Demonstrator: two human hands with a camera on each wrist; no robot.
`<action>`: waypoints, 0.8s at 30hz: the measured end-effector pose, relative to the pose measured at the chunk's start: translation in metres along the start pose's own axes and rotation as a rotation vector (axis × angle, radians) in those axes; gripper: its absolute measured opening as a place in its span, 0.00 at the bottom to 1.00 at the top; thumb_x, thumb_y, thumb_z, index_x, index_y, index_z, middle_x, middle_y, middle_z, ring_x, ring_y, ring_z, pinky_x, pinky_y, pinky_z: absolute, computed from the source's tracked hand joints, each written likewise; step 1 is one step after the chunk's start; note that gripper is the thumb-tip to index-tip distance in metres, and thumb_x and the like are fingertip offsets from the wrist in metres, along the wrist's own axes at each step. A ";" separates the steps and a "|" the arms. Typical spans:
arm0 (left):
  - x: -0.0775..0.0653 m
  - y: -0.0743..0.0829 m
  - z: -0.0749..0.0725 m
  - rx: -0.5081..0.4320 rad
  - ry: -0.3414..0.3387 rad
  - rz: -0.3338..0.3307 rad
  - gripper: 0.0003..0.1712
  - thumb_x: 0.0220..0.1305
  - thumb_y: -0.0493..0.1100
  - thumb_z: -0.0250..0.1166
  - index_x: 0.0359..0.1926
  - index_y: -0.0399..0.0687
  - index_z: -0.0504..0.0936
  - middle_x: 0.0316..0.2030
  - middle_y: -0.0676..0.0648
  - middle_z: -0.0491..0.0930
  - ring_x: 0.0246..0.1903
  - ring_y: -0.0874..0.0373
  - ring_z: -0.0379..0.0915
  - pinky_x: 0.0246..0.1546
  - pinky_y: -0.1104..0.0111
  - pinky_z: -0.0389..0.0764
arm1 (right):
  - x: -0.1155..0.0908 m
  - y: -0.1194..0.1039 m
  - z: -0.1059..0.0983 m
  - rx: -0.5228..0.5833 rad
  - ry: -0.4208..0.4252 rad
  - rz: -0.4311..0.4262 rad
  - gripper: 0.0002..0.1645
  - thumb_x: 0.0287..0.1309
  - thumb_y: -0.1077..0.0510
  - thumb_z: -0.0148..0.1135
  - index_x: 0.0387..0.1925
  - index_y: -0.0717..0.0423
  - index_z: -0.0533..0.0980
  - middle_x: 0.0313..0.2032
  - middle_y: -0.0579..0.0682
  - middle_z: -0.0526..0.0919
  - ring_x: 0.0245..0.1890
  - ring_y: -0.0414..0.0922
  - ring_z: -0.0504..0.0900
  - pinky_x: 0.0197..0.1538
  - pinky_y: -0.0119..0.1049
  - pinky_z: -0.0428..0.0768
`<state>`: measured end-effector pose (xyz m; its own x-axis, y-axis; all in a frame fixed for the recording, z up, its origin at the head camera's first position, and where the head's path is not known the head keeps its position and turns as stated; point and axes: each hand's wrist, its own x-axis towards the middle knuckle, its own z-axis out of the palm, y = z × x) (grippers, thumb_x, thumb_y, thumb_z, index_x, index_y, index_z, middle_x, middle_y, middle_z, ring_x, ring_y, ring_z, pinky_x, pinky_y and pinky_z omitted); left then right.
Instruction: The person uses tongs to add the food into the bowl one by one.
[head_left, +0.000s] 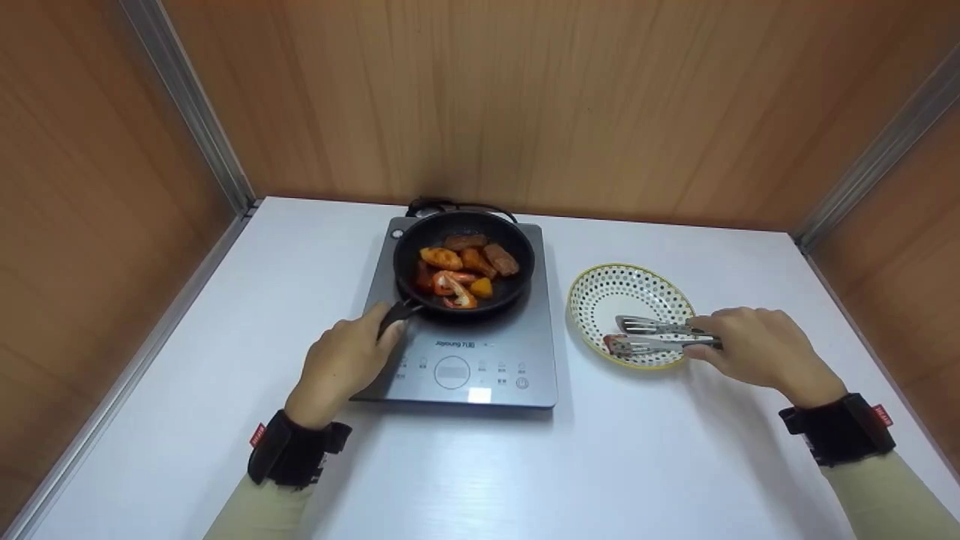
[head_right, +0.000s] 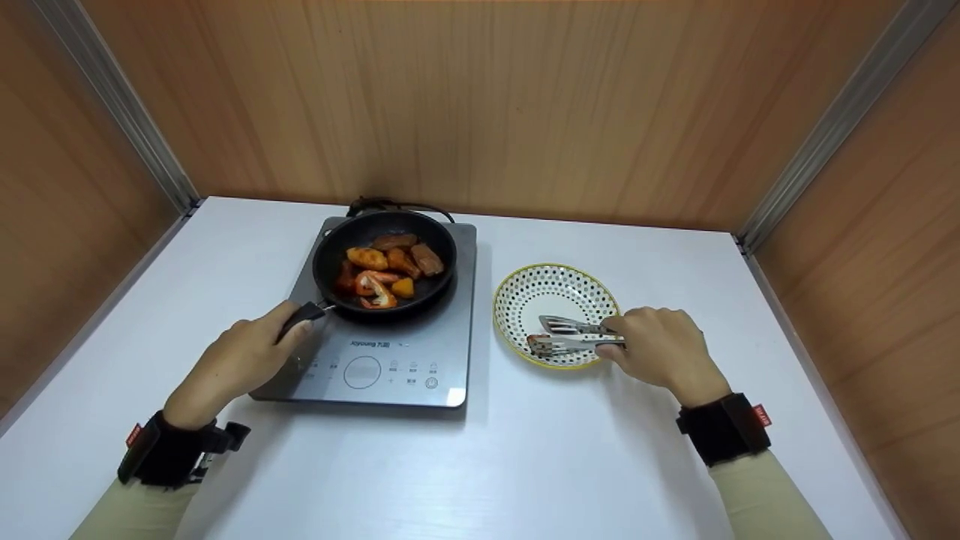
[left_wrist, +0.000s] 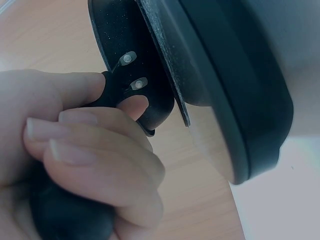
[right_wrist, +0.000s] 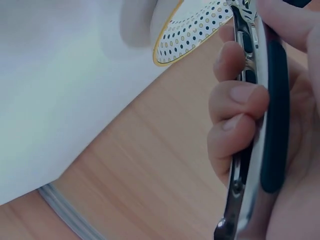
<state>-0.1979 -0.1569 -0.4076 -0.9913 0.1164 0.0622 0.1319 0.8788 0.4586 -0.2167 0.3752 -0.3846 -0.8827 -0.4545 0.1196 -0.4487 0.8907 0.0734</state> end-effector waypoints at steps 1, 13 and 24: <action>0.000 0.000 0.000 0.001 0.000 -0.001 0.14 0.83 0.54 0.55 0.50 0.49 0.75 0.26 0.42 0.77 0.26 0.48 0.73 0.22 0.58 0.67 | 0.000 0.000 0.000 0.001 0.001 -0.001 0.24 0.61 0.45 0.77 0.54 0.53 0.87 0.41 0.51 0.91 0.33 0.48 0.85 0.29 0.45 0.76; 0.000 0.001 0.000 -0.001 0.010 0.006 0.14 0.83 0.55 0.56 0.50 0.49 0.75 0.28 0.41 0.79 0.27 0.47 0.75 0.22 0.56 0.69 | 0.002 -0.004 0.003 -0.006 0.004 0.004 0.25 0.62 0.45 0.77 0.55 0.53 0.87 0.38 0.50 0.90 0.30 0.46 0.82 0.28 0.44 0.73; 0.000 0.000 0.000 -0.001 0.008 0.004 0.14 0.83 0.54 0.56 0.50 0.49 0.75 0.28 0.40 0.80 0.27 0.47 0.75 0.22 0.56 0.69 | -0.001 -0.006 0.006 -0.032 0.045 -0.025 0.23 0.61 0.46 0.77 0.54 0.52 0.88 0.36 0.50 0.90 0.26 0.44 0.78 0.26 0.42 0.70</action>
<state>-0.1975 -0.1567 -0.4078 -0.9907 0.1160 0.0710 0.1357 0.8777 0.4597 -0.2142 0.3707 -0.3915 -0.8637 -0.4773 0.1621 -0.4652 0.8786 0.1084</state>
